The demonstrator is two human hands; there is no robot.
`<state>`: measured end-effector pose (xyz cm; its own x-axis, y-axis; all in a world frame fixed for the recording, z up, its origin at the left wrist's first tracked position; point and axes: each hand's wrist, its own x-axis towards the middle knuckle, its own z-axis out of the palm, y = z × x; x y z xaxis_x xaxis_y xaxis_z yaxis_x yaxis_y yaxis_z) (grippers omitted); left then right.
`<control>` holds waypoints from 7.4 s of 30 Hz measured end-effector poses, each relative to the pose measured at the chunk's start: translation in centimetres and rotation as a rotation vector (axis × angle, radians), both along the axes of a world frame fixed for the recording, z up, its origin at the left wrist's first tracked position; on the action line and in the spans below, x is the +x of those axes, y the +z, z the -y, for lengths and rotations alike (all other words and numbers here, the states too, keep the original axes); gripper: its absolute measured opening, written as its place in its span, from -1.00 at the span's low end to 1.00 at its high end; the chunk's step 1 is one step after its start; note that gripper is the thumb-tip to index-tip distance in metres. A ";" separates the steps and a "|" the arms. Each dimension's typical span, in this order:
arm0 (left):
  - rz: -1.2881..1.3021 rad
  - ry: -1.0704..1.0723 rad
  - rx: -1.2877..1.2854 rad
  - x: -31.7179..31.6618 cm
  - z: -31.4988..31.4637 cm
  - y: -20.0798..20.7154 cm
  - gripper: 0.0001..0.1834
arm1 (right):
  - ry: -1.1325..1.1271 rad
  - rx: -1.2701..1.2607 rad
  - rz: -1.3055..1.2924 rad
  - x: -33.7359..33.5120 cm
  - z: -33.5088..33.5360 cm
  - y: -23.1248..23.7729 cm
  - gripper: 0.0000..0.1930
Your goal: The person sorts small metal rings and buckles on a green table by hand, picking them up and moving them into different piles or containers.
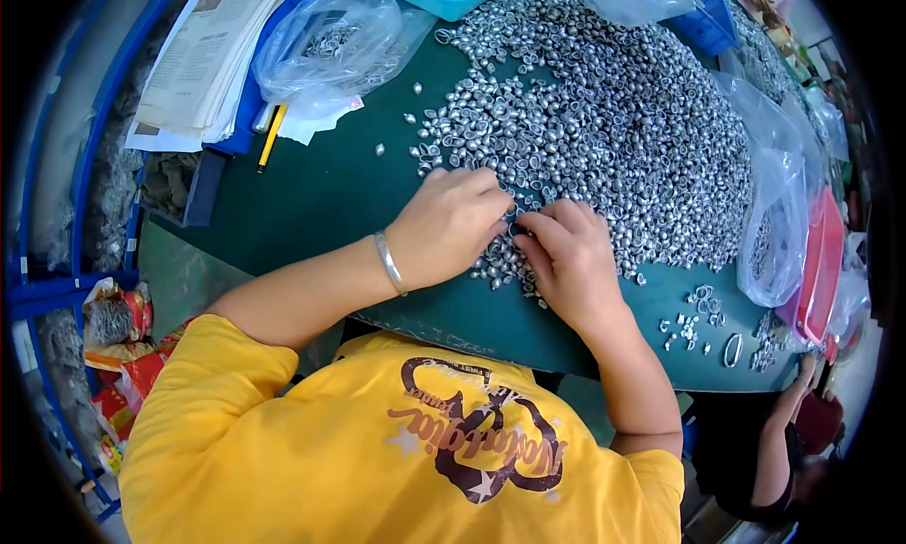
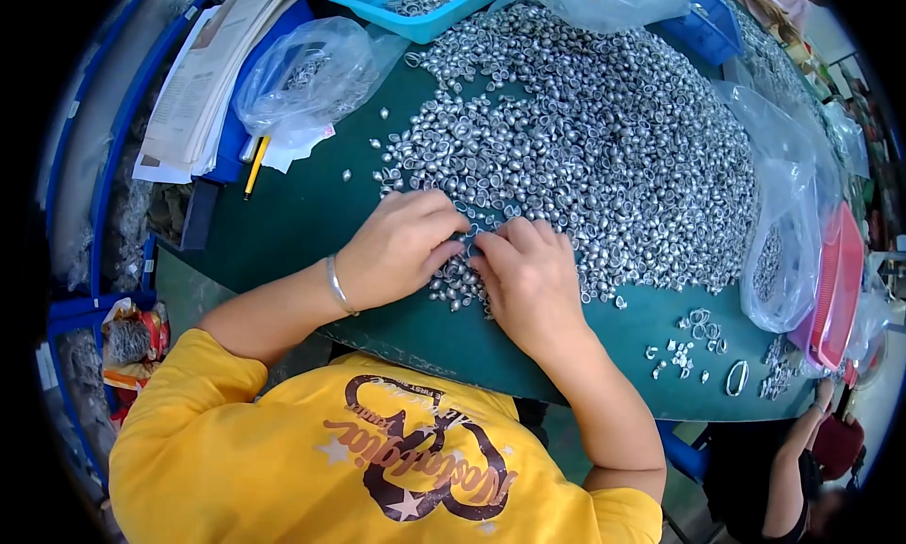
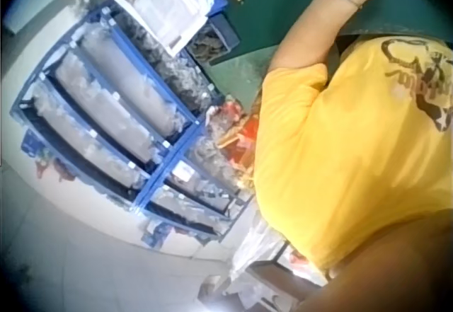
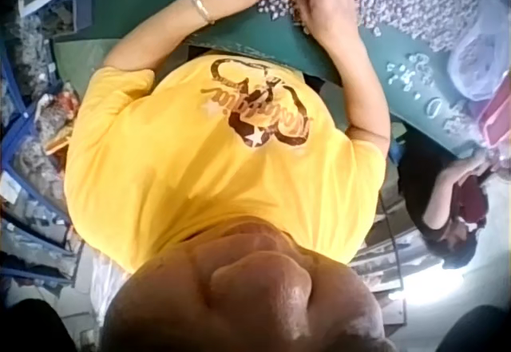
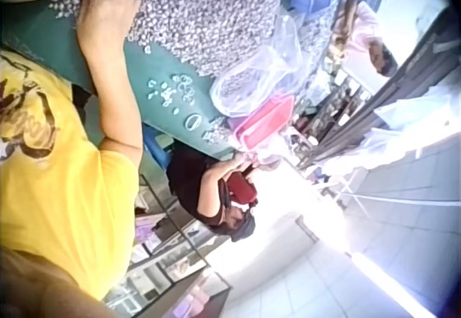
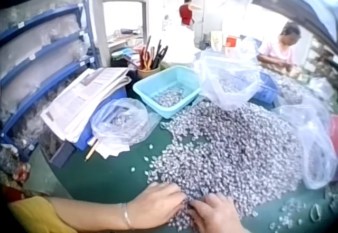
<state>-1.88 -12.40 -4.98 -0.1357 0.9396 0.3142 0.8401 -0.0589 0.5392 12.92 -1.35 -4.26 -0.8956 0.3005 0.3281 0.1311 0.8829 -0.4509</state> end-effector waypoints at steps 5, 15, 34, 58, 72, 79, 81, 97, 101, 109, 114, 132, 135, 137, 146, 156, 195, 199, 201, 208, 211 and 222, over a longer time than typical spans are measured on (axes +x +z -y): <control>0.005 -0.001 -0.050 -0.9 0.9 0.1 -0.88 | 0.025 -0.075 0.032 0.5 -0.2 -0.1 -0.91; 0.174 -0.149 -0.006 0.4 -0.5 0.0 -0.85 | -0.206 -1.483 -0.056 4.3 -0.7 1.2 -0.87; 0.205 -0.138 -0.029 0.6 -0.3 0.5 -0.88 | -1.027 0.279 -0.090 22.8 -9.4 -1.9 -0.95; 0.088 -0.259 0.088 1.8 -1.0 0.0 -0.84 | -0.227 0.048 -0.070 5.1 0.4 -0.5 -0.83; -0.014 -0.320 0.033 2.6 -2.4 0.9 -0.87 | -0.242 0.122 0.070 4.6 0.3 0.5 -0.88; 0.592 -0.159 -0.052 2.7 0.3 1.4 -0.92 | -0.247 -0.323 -0.159 4.7 1.2 0.3 -0.86; 1.304 -0.089 -0.232 3.4 0.2 0.8 -0.92 | -0.277 -0.572 -0.159 4.5 1.4 0.6 -0.85; 1.675 -0.059 -0.220 3.5 0.4 -0.3 -0.82 | -0.205 -1.207 -0.522 4.4 3.3 -0.7 -0.67; 1.828 -0.004 -0.250 2.8 0.5 0.3 -0.82 | -0.171 -1.564 -0.590 5.3 2.6 -1.1 -0.81; 1.932 0.029 -0.208 1.4 0.9 0.7 -0.83 | -0.191 -1.899 -0.560 6.1 1.9 -1.2 -0.81; 1.975 0.051 -0.266 1.7 0.7 0.5 -0.83 | -0.173 -1.932 -0.563 5.9 2.0 -1.4 -0.83; 0.090 -0.204 0.003 0.4 -2.5 0.0 -0.85 | -0.086 -0.123 0.040 2.0 -1.7 0.6 -0.87; 0.045 -0.210 0.011 0.7 -2.8 -1.0 -0.86 | -0.063 0.049 0.093 1.7 -1.9 0.5 -0.86; 0.122 -0.195 0.002 0.6 -2.7 -0.9 -0.89 | -0.038 0.138 0.073 1.7 -1.9 0.1 -0.84; 0.533 -0.108 -0.151 0.3 -0.9 1.2 -0.90 | -0.035 -0.360 0.023 2.5 -2.1 0.7 -0.89; 1.197 0.028 -0.295 -2.5 -0.6 1.4 -0.93 | 0.050 -1.980 -0.395 3.8 -3.4 0.2 -0.79; 0.866 0.109 -0.059 -4.1 -1.9 0.8 -0.91 | -0.178 -0.102 0.108 0.7 -1.3 0.2 -0.90; 0.238 -0.024 -0.003 -3.5 -1.4 0.8 -0.89 | -0.232 -0.785 0.040 1.0 -1.9 0.5 -0.94; 0.143 -0.057 0.026 -3.0 -1.2 0.1 -0.87 | -0.152 -1.373 -0.238 1.7 -2.9 0.5 -0.93; 0.440 0.016 -0.058 -2.7 -1.7 -0.3 -0.92 | -0.313 -0.789 -0.005 0.4 -2.6 0.9 -0.94; 1.312 0.104 -0.281 -3.2 -1.7 1.2 -0.91 | -0.195 -0.088 0.023 -0.8 -1.7 -0.7 -0.92; 0.868 0.162 -0.122 -2.8 -2.2 -0.3 -0.96 | -0.040 -0.791 -0.129 0.3 -2.7 0.3 -0.92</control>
<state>-4.66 -10.24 -5.31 -0.4132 0.9085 -0.0626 0.1253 0.1248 0.9842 13.19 1.38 -3.92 -0.8485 0.5188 0.1043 0.0602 0.2905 -0.9550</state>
